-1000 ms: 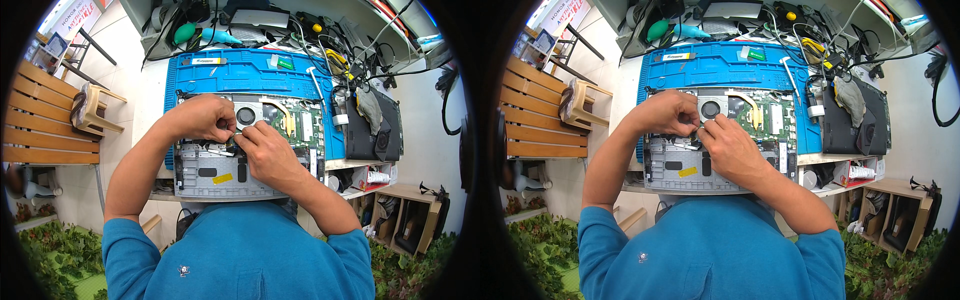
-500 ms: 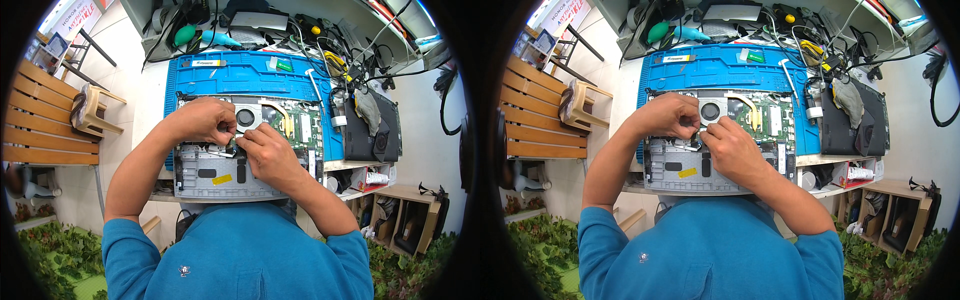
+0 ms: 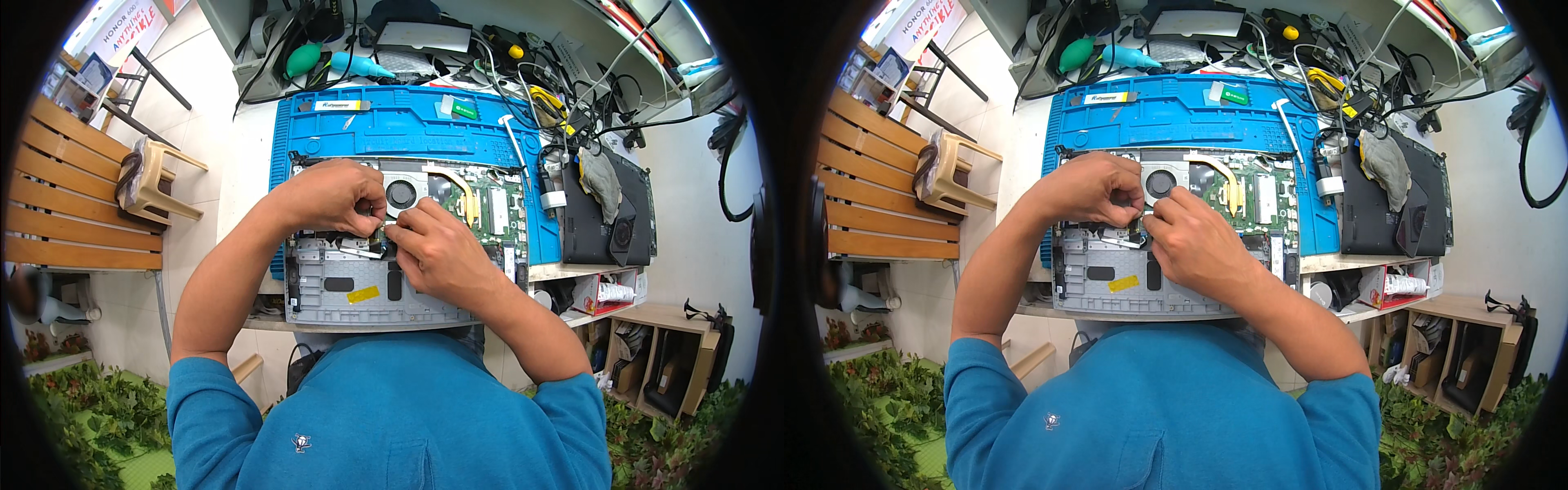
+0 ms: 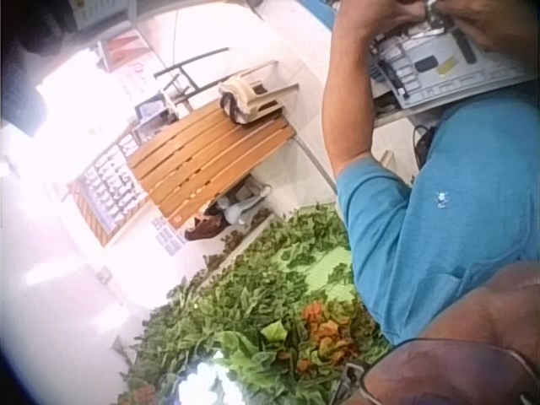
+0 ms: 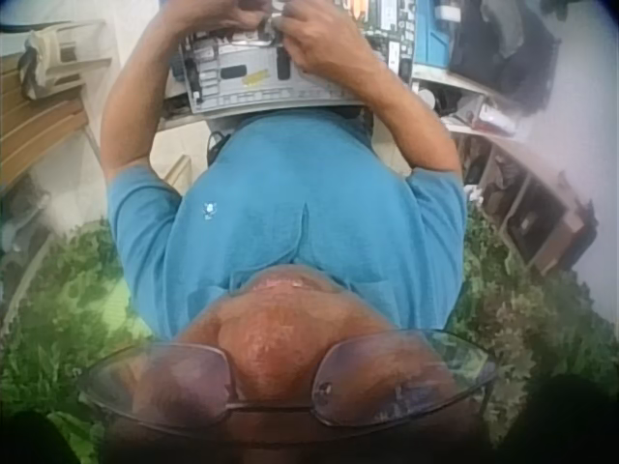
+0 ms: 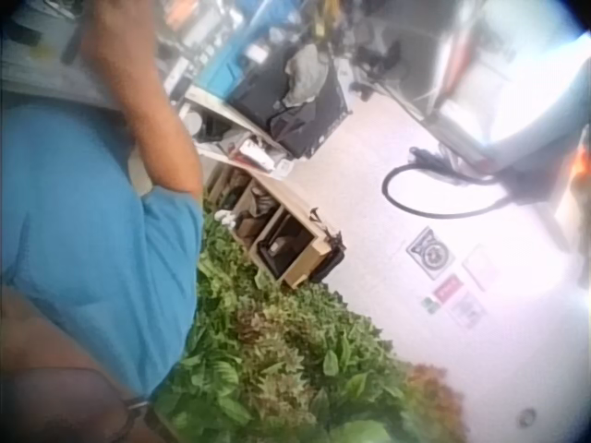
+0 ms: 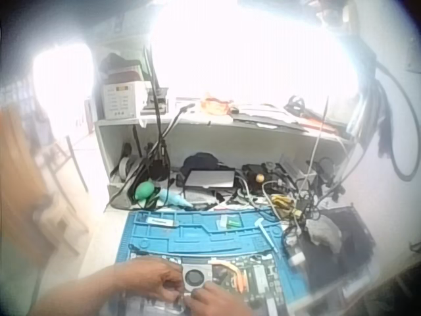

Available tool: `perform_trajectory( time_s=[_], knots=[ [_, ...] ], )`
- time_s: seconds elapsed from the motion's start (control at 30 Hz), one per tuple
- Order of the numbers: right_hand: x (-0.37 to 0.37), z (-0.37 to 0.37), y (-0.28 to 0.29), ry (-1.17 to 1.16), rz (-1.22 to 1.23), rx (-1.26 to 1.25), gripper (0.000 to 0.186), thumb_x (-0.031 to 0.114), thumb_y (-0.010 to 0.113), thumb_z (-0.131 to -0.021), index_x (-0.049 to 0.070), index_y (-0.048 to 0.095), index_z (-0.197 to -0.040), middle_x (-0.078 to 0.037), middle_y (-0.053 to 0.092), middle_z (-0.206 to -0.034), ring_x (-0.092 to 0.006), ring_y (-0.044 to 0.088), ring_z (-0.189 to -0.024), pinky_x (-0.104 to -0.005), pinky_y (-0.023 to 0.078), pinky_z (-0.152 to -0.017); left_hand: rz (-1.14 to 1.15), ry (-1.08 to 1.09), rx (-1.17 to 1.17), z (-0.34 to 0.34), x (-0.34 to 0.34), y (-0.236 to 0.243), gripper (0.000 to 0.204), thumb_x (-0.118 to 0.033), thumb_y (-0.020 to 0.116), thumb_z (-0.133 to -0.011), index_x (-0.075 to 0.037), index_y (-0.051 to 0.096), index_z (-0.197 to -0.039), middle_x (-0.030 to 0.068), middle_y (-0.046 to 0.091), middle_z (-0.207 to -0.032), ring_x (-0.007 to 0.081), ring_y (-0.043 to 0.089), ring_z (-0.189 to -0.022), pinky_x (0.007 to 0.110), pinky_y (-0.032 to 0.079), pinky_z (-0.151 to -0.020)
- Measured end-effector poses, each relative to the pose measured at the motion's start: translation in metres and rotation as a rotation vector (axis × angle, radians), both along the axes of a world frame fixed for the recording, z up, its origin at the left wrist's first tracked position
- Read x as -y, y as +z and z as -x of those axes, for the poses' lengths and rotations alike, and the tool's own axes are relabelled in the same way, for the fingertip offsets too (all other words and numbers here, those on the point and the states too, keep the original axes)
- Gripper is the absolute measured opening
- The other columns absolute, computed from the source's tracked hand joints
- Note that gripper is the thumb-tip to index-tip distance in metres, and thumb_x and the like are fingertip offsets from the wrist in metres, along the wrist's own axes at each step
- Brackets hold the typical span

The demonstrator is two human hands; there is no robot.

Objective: The person works on the internal components of a disassembled electronic device, likely a laptop, using a screwdriver to tighten screws and manipulate small parts. They handle a white rectangular component, possibly a battery or hard drive, and adjust various connectors and wires on the motherboard.

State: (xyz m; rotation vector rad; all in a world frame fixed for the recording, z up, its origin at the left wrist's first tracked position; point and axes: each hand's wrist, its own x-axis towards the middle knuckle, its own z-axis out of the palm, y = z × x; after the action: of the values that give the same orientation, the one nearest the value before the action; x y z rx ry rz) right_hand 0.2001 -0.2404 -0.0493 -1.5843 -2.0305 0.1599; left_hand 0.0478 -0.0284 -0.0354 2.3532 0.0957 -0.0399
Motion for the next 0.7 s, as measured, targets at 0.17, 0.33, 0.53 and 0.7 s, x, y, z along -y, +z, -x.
perform_trajectory(
  time_s=[0.17, 0.33, 0.53, 0.7],
  knots=[
    [-0.0028, -0.0022, 0.0018, 0.026, -0.004, 0.038, 0.021, 0.005, 0.077, -0.086, -0.003, 0.078, -0.105, -0.013, 0.068, -0.1, -0.0298, 0.065, -0.103, -0.0421, 0.057, -0.094, -0.005, -0.004, -0.007, 0.0, -0.0007, 0.0025, 0.015, -0.015, 0.084, -0.082, -0.004, 0.077, -0.088, 0.0058, 0.068, -0.084, 0.0223, 0.067, -0.074, 0.036, 0.053, -0.068],
    [-0.0042, -0.005, 0.002, 0.041, 0.005, 0.046, 0.019, 0.007, 0.078, -0.086, -0.002, 0.078, -0.103, -0.012, 0.068, -0.098, -0.0288, 0.065, -0.101, -0.0406, 0.058, -0.093, -0.017, -0.003, -0.027, -0.001, -0.0009, 0.0045, 0.015, -0.016, 0.084, -0.083, -0.005, 0.078, -0.089, 0.006, 0.068, -0.084, 0.0239, 0.069, -0.075, 0.038, 0.054, -0.069],
    [-0.007, -0.0066, 0.0048, 0.067, 0.011, 0.104, 0.017, 0.007, 0.077, -0.086, -0.002, 0.077, -0.1, -0.011, 0.068, -0.097, -0.0277, 0.065, -0.099, -0.039, 0.058, -0.092, -0.019, -0.006, -0.022, -0.0014, -0.0018, 0.0023, 0.016, -0.018, 0.085, -0.083, -0.005, 0.078, -0.089, 0.0066, 0.069, -0.084, 0.0251, 0.07, -0.076, 0.039, 0.055, -0.07],
    [-0.0087, -0.0063, 0.0076, 0.083, 0.012, 0.141, 0.016, 0.007, 0.075, -0.087, -0.003, 0.077, -0.1, -0.012, 0.069, -0.097, -0.0274, 0.065, -0.101, -0.0385, 0.058, -0.092, -0.035, -0.01, -0.035, -0.002, -0.0017, 0.0048, 0.016, -0.018, 0.085, -0.083, -0.005, 0.078, -0.09, 0.0069, 0.069, -0.085, 0.0256, 0.07, -0.077, 0.039, 0.055, -0.07]
  ],
)
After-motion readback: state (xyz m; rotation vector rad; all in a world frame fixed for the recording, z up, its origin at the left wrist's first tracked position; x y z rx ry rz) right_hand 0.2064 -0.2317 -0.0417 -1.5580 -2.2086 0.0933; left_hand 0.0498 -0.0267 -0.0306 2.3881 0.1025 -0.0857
